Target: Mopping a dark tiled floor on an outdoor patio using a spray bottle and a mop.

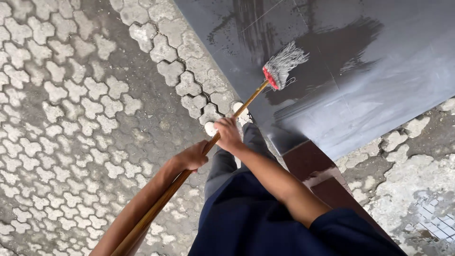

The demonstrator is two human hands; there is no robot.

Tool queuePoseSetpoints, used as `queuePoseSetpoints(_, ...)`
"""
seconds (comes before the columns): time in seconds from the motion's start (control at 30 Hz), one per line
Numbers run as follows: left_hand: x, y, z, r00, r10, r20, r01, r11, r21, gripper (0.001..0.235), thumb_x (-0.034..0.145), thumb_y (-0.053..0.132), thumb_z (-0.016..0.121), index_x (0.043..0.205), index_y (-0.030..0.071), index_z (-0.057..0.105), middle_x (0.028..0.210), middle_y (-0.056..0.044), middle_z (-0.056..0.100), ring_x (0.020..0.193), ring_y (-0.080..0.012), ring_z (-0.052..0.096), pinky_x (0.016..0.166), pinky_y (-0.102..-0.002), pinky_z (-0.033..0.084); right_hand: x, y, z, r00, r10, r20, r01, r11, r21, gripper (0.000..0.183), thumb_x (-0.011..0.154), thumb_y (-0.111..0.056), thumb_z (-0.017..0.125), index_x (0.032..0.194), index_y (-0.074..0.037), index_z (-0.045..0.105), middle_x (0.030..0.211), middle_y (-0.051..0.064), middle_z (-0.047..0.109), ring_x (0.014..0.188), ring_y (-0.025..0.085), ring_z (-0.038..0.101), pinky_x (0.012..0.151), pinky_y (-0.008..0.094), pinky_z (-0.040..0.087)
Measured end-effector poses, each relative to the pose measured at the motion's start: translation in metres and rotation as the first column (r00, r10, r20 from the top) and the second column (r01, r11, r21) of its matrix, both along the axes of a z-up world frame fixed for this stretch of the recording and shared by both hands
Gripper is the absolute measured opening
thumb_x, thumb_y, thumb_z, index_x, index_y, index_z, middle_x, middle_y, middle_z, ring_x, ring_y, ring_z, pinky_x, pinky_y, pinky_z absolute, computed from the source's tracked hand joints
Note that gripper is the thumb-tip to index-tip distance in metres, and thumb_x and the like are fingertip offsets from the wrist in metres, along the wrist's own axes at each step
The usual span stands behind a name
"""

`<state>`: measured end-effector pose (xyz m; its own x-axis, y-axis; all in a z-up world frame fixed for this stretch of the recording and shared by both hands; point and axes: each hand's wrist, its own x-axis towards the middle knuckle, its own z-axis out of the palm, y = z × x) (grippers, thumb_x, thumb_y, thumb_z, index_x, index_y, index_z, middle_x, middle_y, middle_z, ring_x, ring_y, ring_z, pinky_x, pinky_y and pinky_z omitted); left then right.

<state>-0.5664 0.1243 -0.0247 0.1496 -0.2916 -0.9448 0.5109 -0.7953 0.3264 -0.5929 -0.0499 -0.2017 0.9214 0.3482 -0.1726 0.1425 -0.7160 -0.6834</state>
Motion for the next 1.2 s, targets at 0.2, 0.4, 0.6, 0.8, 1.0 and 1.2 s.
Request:
queuePoseSetpoints(0.2, -0.028, 0.03, -0.017, 0.999, 0.021, -0.03, -0.019, 0.999, 0.043, 0.06, 0.09, 0.012, 0.059, 0.148, 0.004, 0.044, 0.078, -0.019, 0.068, 0.047, -0.0233, 0.069, 0.047, -0.033, 0.061, -0.023, 0.031, -0.009, 0.999, 0.034, -0.018, -0.034, 0.999, 0.017, 0.02, 0.074, -0.013, 0.072, 0.073, -0.019, 0.053, 0.095, 0.0, 0.065, 0.112, 0.023, 0.058, 0.115, 0.053, 0.022)
queuePoseSetpoints(0.4, 0.027, 0.004, -0.022, 0.999, 0.035, 0.039, -0.034, 0.999, -0.043, 0.052, 0.083, 0.011, 0.058, 0.134, 0.006, 0.056, 0.056, -0.015, 0.064, 0.041, -0.0236, 0.066, 0.046, -0.032, 0.058, 0.023, 0.0, -0.041, 1.0, 0.021, -0.021, -0.023, 0.997, -0.079, 0.008, 0.083, -0.019, 0.067, 0.076, -0.021, 0.067, 0.103, 0.0, 0.069, 0.124, 0.025, 0.057, 0.118, 0.054, 0.021)
queuePoseSetpoints(0.6, 0.128, -0.069, -0.07, 0.993, 0.08, 0.085, -0.065, 0.985, -0.161, 0.068, 0.08, 0.013, 0.058, 0.145, -0.002, 0.046, 0.049, -0.011, 0.058, 0.039, -0.0246, 0.064, 0.045, -0.036, 0.053, 0.132, -0.087, -0.04, 0.985, -0.174, 0.002, 0.172, 0.974, -0.149, 0.01, 0.08, -0.018, 0.062, 0.071, -0.019, 0.059, 0.11, 0.002, 0.068, 0.13, 0.03, 0.054, 0.12, 0.053, 0.024)
queuePoseSetpoints(0.8, 0.257, -0.168, -0.101, 0.985, 0.149, 0.09, -0.114, 0.943, -0.314, 0.076, 0.079, 0.006, 0.06, 0.148, -0.014, 0.036, 0.044, -0.016, 0.057, 0.032, -0.0256, 0.058, 0.036, -0.037, 0.05, 0.256, -0.191, -0.037, 0.942, -0.29, -0.167, 0.229, 0.923, -0.309, 0.028, 0.073, 0.006, 0.074, 0.087, -0.014, 0.061, 0.147, 0.013, 0.054, 0.151, 0.05, 0.024, 0.124, 0.057, 0.025)
queuePoseSetpoints(1.0, 0.337, -0.235, -0.136, 0.975, 0.222, 0.005, -0.202, 0.896, -0.396, 0.081, 0.08, 0.003, 0.061, 0.15, -0.021, 0.027, 0.053, -0.017, 0.061, 0.035, -0.0239, 0.061, 0.036, -0.038, 0.052, 0.34, -0.253, -0.042, 0.855, -0.446, -0.266, 0.339, 0.867, -0.365, 0.053, 0.065, 0.026, 0.06, 0.101, -0.012, 0.055, 0.159, 0.018, 0.036, 0.15, 0.056, 0.011, 0.122, 0.056, 0.036)
queuePoseSetpoints(1.2, 0.354, -0.215, -0.169, 0.943, 0.311, -0.122, -0.331, 0.824, -0.461, 0.052, 0.08, -0.003, 0.058, 0.13, -0.014, 0.048, 0.053, -0.015, 0.052, 0.03, -0.0258, 0.055, 0.026, -0.036, 0.046, 0.357, -0.243, -0.067, 0.874, -0.438, -0.211, 0.362, 0.876, -0.318, 0.047, 0.067, 0.017, 0.067, 0.098, -0.014, 0.054, 0.147, 0.015, 0.046, 0.148, 0.059, 0.009, 0.123, 0.056, 0.031)
